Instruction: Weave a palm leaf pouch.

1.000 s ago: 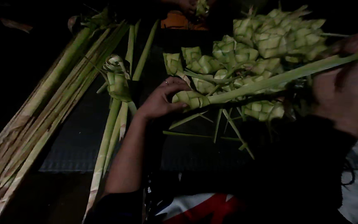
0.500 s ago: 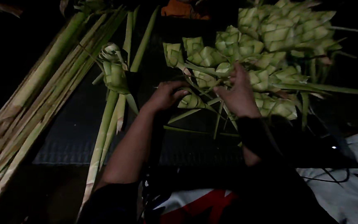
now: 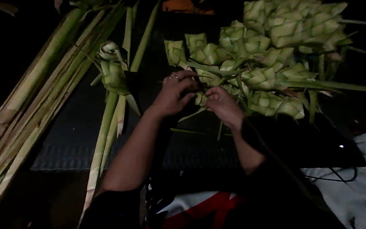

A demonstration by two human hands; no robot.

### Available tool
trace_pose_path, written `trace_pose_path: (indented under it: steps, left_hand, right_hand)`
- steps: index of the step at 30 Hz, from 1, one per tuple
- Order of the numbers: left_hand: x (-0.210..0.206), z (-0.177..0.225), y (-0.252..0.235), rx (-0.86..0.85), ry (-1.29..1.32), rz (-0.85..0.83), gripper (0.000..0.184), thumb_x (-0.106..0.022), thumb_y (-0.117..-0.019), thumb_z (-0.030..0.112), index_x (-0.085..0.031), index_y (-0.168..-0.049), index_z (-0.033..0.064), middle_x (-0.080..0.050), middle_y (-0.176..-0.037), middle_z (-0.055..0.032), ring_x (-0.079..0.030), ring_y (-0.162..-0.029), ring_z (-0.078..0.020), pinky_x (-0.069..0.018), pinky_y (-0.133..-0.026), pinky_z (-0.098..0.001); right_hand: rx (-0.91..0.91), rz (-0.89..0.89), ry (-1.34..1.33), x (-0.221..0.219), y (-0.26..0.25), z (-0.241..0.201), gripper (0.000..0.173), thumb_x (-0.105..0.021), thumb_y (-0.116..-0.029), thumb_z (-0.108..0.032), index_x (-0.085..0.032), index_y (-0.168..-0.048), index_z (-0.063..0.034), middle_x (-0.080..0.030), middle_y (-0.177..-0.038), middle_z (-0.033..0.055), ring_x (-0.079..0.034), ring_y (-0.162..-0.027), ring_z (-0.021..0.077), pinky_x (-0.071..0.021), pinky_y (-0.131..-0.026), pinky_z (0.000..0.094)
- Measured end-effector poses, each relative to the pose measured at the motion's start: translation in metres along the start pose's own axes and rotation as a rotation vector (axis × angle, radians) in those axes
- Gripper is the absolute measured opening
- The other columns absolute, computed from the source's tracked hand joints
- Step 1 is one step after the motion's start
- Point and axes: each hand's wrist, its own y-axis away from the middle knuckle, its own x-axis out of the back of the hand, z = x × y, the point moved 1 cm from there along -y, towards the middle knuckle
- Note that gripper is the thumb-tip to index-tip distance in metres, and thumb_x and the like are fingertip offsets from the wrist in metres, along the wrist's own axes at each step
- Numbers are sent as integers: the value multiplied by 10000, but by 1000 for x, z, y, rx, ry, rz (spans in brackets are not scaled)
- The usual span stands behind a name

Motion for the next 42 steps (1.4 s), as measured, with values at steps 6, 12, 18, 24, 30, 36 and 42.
trace_pose_path:
  steps: [6, 12, 18, 24, 30, 36, 42]
  left_hand:
    - [-13, 6, 0, 28, -185, -182, 253, -664, -919, 74, -720, -1166, 73, -529, -1486, -151, -409, -1437, -385, -278, -1140, -664]
    - [-18, 6, -2, 55, -294, -51, 290, -627, -990, 235, -697, -1243, 111, -594, -1402, -149, -506, -1355, -369, -355, -1084, -638]
    - [-14, 13, -3, 156, -284, -68, 295, -677, -943, 224, -709, -1218, 120, -575, -1401, -158, -471, -1354, -402, -329, -1054, -670]
    - [-14, 15, -4, 211, -202, -46, 273, -694, -903, 180, -699, -1163, 98, -484, -1518, -134, -401, -1424, -378, -244, -1126, -664]
    - [-7, 17, -3, 188, -225, -48, 260, -656, -954, 212, -729, -1190, 130, -469, -1539, -136, -367, -1449, -399, -233, -1134, -685]
    - [-8, 17, -2, 194, 18, -27, 133, -637, -957, 163, -713, -936, 55, -475, -1528, -116, -377, -1438, -344, -235, -1132, -644]
    - [-7, 15, -3, 219, 28, -48, 213, -651, -982, 241, -775, -962, 69, -446, -1573, -90, -299, -1503, -321, -150, -1182, -643]
  right_hand:
    - [75, 46, -7, -10, -4, -3, 419, -629, -941, 31, -518, -1339, -39, -628, -1185, 143, -631, -961, 177, -536, -827, 365]
    - [141, 43, -171, -7, -16, 0, 351, -611, -952, 32, -531, -1288, -27, -624, -1093, 105, -650, -876, 123, -564, -815, 315]
    - [179, 21, -174, -6, -17, -5, 273, -620, -946, 23, -574, -1208, -38, -626, -1086, 78, -631, -879, 106, -550, -817, 300]
    - [202, 118, -134, -14, -19, -4, 178, -639, -986, -87, -608, -1156, -45, -623, -997, 66, -614, -873, 122, -536, -819, 336]
    - [269, 95, -137, -14, -16, -10, 202, -646, -964, -52, -598, -1160, -44, -614, -990, 40, -587, -827, 64, -513, -755, 250]
    - [212, 133, -368, -18, -19, -12, 149, -617, -985, -62, -593, -1132, -67, -625, -953, 5, -598, -840, 67, -505, -746, 255]
    - [179, 103, -442, -16, -18, -19, 114, -591, -979, -15, -598, -1064, -91, -615, -935, -3, -597, -828, 73, -513, -729, 251]
